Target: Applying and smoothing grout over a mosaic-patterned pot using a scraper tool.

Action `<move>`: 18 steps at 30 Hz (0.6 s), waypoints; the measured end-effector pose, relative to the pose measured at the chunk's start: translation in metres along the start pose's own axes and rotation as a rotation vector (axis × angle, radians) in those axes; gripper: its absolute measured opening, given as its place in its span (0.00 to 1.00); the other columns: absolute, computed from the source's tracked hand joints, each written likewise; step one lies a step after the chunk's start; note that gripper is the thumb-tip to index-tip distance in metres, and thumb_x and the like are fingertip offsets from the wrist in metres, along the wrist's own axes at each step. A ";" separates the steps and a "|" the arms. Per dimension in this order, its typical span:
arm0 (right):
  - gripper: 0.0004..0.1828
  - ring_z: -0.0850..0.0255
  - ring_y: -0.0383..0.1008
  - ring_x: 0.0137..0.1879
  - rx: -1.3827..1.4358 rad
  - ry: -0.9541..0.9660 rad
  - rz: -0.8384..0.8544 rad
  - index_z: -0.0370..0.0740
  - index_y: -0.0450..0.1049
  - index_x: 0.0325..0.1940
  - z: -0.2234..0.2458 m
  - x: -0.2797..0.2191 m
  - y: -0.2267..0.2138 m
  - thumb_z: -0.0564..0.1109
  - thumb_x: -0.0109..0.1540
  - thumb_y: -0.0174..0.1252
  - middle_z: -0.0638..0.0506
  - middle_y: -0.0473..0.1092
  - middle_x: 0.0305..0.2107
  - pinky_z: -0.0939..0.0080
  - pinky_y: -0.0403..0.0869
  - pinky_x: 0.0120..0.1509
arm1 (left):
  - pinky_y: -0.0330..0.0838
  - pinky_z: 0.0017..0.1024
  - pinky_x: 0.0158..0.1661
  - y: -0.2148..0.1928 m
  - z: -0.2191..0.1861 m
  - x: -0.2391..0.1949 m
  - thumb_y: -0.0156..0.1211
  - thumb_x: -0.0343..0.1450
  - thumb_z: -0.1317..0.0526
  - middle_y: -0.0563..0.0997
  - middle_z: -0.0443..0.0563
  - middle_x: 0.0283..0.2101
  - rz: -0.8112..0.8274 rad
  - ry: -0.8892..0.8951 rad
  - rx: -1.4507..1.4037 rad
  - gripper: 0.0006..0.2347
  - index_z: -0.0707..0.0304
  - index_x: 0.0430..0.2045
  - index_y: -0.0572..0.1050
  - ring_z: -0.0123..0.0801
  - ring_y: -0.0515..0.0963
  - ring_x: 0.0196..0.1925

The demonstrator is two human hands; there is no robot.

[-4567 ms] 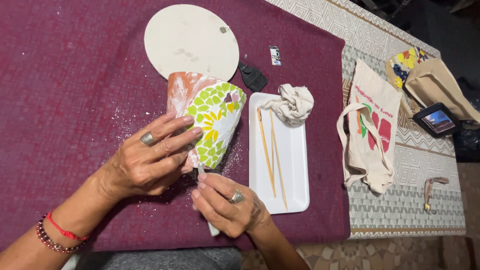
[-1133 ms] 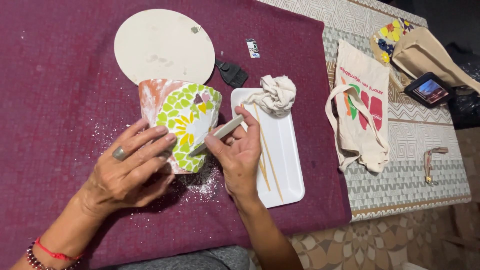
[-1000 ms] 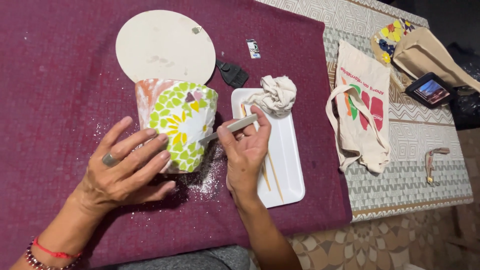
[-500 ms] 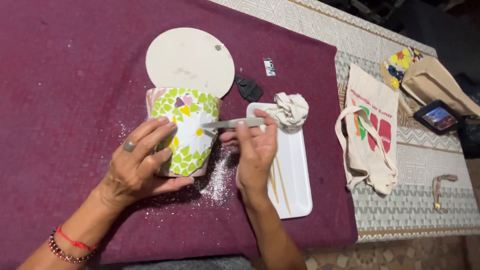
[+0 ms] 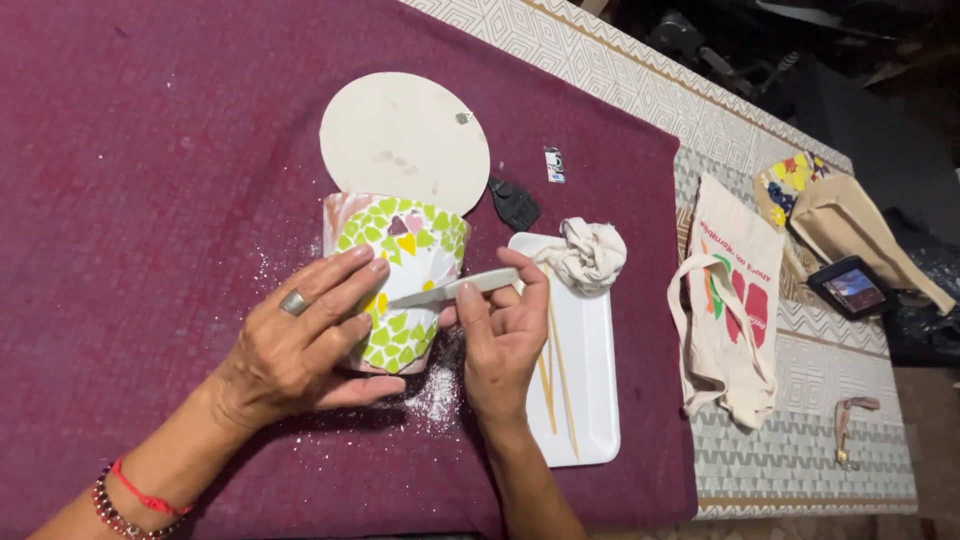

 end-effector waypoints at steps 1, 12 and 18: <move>0.22 0.66 0.76 0.27 -0.004 -0.003 0.003 0.36 0.62 0.62 0.000 0.004 0.000 0.40 0.65 0.59 0.47 0.74 0.27 0.70 0.76 0.36 | 0.77 0.58 0.58 0.000 -0.001 0.001 0.70 0.68 0.44 0.76 0.77 0.56 -0.005 -0.001 0.001 0.26 0.71 0.33 0.66 0.70 0.78 0.59; 0.19 0.62 0.73 0.29 0.057 -0.032 -0.006 0.36 0.61 0.56 0.008 0.019 -0.002 0.36 0.65 0.59 0.42 0.73 0.31 0.67 0.77 0.33 | 0.76 0.41 0.42 0.004 0.000 -0.020 0.75 0.68 0.43 0.75 0.57 0.37 -0.103 0.007 0.161 0.23 0.66 0.32 0.72 0.44 0.75 0.39; 0.16 0.64 0.73 0.27 -0.043 -0.036 0.017 0.38 0.62 0.56 0.016 0.024 0.005 0.36 0.66 0.58 0.44 0.73 0.28 0.69 0.76 0.32 | 0.71 0.33 0.34 0.000 -0.006 -0.009 0.69 0.72 0.45 0.76 0.55 0.32 -0.084 0.023 0.202 0.21 0.65 0.27 0.71 0.41 0.77 0.32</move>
Point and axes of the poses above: each hand's wrist, its own x-axis towards the middle knuckle, its own y-axis out of the palm, z = x × y, the point moved 8 cm from there along x, towards the middle knuckle
